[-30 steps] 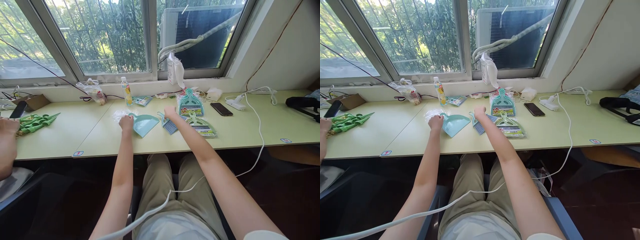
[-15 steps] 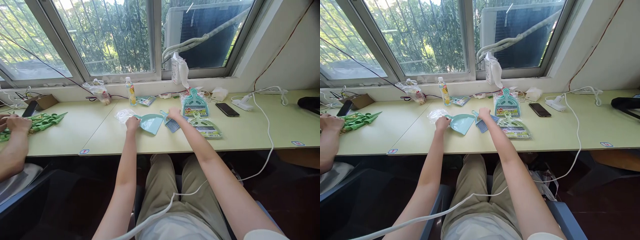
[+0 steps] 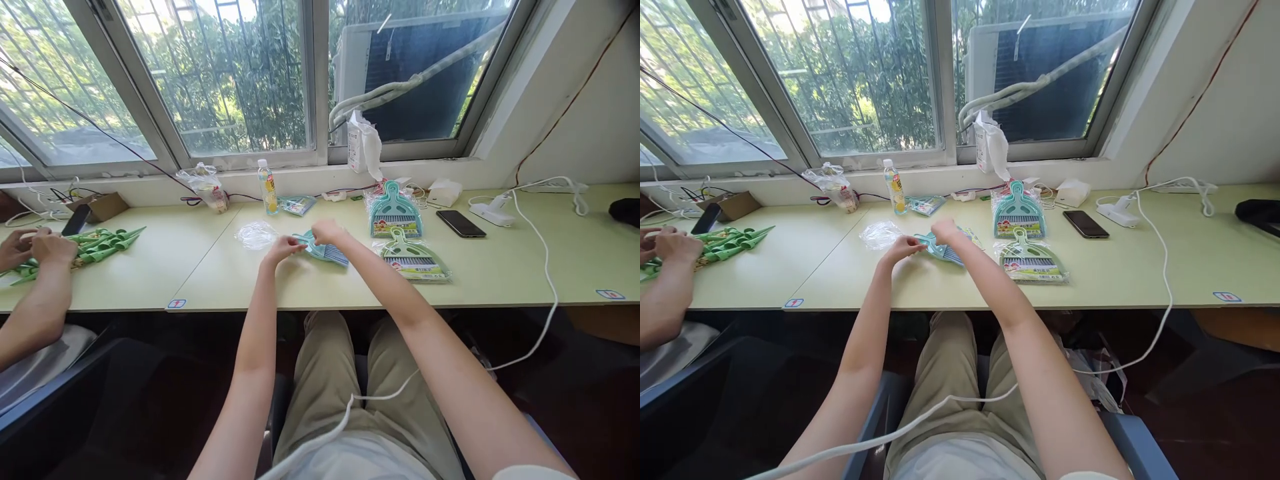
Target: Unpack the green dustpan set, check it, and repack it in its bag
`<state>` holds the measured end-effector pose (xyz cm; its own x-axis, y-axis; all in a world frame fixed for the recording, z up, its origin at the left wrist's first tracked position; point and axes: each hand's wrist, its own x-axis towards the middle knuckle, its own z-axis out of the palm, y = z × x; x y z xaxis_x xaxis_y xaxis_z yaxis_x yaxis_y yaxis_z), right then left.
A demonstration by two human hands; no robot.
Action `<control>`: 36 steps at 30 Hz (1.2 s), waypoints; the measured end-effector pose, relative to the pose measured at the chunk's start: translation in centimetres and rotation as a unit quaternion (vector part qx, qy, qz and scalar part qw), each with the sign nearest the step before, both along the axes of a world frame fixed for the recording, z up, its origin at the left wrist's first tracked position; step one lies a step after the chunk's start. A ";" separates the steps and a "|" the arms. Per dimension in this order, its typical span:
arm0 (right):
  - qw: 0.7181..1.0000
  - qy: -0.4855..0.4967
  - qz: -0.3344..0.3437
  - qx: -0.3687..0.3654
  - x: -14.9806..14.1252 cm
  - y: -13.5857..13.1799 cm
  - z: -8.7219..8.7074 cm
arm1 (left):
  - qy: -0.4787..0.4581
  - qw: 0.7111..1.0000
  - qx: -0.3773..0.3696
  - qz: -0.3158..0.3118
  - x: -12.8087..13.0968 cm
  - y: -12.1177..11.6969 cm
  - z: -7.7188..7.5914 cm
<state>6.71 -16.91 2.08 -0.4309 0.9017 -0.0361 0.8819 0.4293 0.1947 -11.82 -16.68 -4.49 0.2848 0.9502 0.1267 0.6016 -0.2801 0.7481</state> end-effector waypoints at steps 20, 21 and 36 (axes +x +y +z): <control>0.999 0.039 0.022 -0.015 1.3 2.4 -1.9 | 0.196 0.949 0.236 0.067 0.2 0.0 -1.4; 0.999 0.047 0.021 -0.016 1.4 2.4 -2.1 | 0.205 0.946 0.246 0.052 0.4 0.0 -1.5; 0.998 0.061 0.016 0.020 1.4 1.8 -2.7 | 0.262 0.934 0.241 -0.009 3.1 -0.7 -1.9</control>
